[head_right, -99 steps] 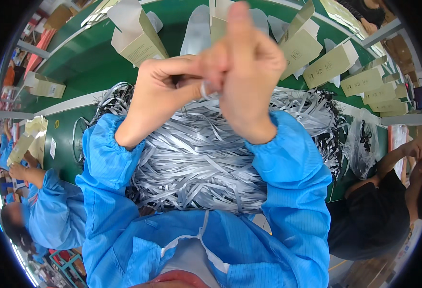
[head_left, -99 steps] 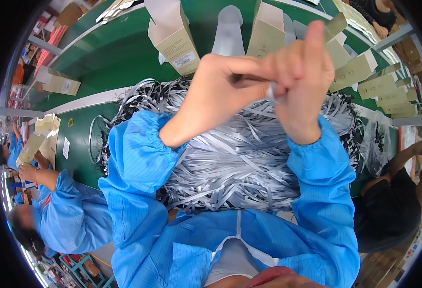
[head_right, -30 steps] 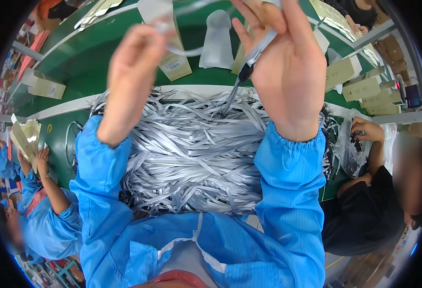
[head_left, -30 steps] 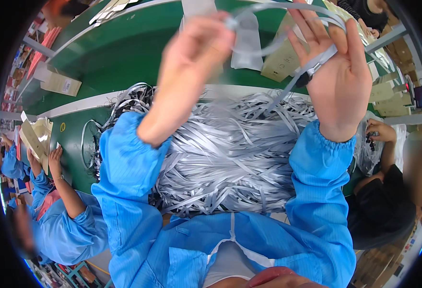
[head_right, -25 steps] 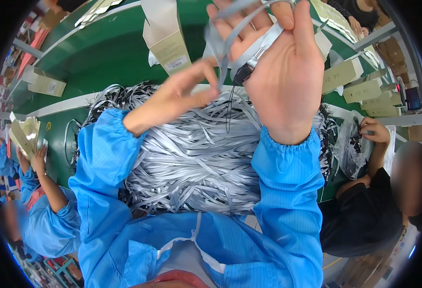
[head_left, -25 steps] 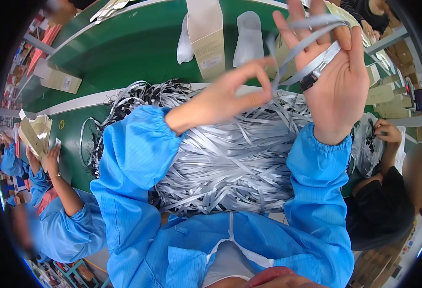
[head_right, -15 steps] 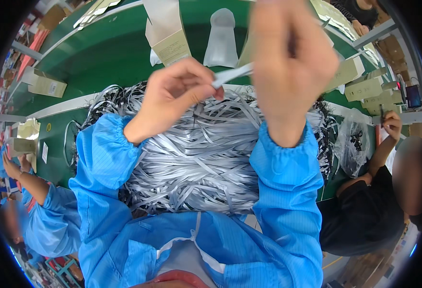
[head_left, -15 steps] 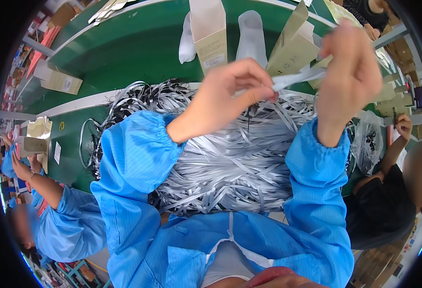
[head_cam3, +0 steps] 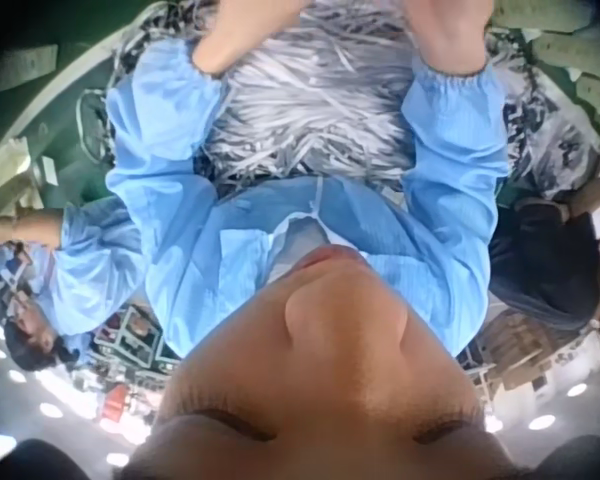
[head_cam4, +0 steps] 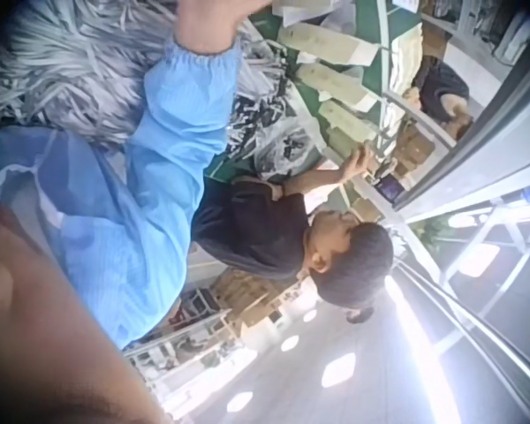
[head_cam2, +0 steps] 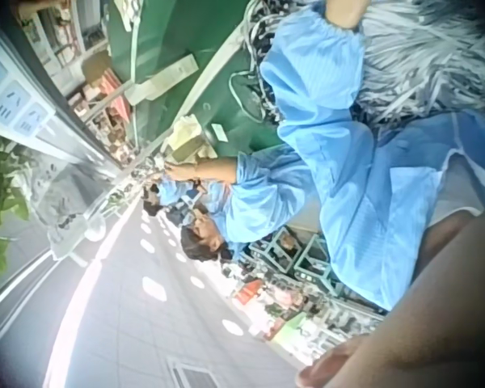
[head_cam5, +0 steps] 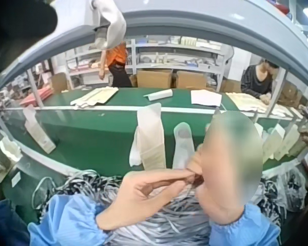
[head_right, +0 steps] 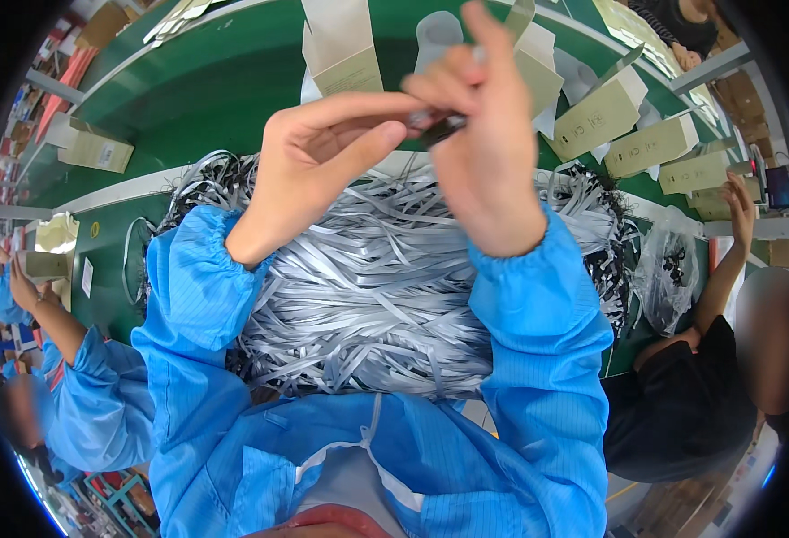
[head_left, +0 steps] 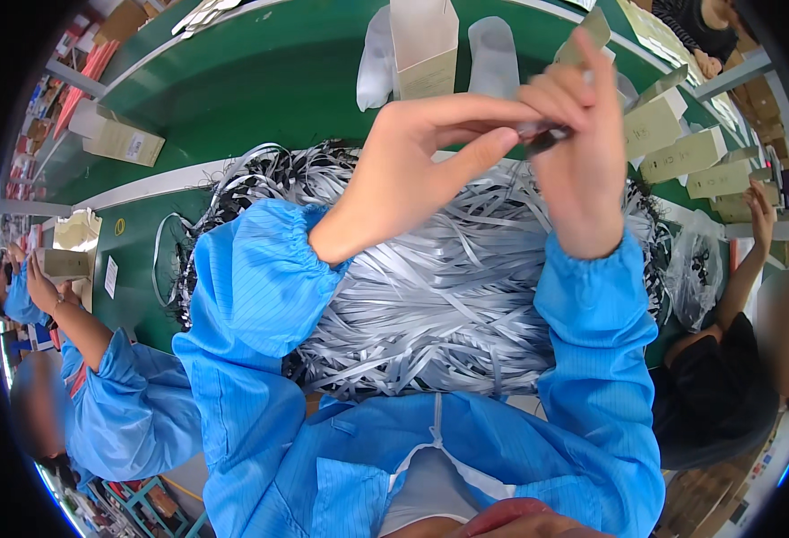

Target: Packaging thin electronic ribbon cables into cardboard sleeves on an assembly line.

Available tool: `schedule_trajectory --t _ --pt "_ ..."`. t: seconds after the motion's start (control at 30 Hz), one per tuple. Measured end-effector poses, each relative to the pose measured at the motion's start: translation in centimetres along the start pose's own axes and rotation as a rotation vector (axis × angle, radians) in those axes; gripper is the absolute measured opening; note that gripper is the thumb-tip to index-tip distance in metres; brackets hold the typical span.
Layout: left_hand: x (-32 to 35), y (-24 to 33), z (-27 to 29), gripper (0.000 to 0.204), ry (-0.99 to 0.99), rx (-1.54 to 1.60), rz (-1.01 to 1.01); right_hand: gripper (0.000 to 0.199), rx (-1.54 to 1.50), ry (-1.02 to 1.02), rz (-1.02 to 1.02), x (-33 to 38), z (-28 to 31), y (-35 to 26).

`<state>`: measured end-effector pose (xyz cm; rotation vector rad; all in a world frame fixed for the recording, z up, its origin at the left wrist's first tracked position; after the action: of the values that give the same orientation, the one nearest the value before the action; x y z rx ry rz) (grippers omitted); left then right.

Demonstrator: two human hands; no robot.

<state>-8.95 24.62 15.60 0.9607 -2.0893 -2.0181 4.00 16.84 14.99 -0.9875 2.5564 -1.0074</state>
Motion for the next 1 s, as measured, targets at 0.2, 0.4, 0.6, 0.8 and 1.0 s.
schedule_trajectory --t 0.2,0.4,0.6,0.8,1.0 --pt "0.0 -1.0 -0.3 0.022 -0.18 -0.272 0.087 0.024 0.022 -0.405 0.257 -2.6 1.9 -10.8" --pt "3.3 -5.5 -0.3 0.023 -0.34 -0.951 -0.112 0.027 0.194 -0.089 0.789 -4.1 3.5 -15.0" --pt "3.6 -7.3 -0.2 0.021 -0.403 -1.093 0.047 0.036 0.423 -0.119 0.896 -8.1 7.6 -13.9" --pt "3.3 -6.4 -0.3 0.012 -0.422 -1.076 0.039 0.046 1.314 -0.149 0.696 -8.3 6.7 -10.0" --pt "2.1 -4.8 -0.3 0.009 -0.322 -1.126 -0.027 0.051 1.305 -0.153 0.612 -8.7 7.3 -10.6"
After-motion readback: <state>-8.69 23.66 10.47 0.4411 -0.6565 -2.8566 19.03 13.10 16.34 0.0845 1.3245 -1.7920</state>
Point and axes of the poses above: each hand's wrist, its own x-axis away from the middle knuckle, its own z-axis out of the back of the hand, y = z × x, the point moved 7 cm from there along -x, towards the middle knuckle, and after that the axes turned 6 degrees about y, right-handed, at the moved point
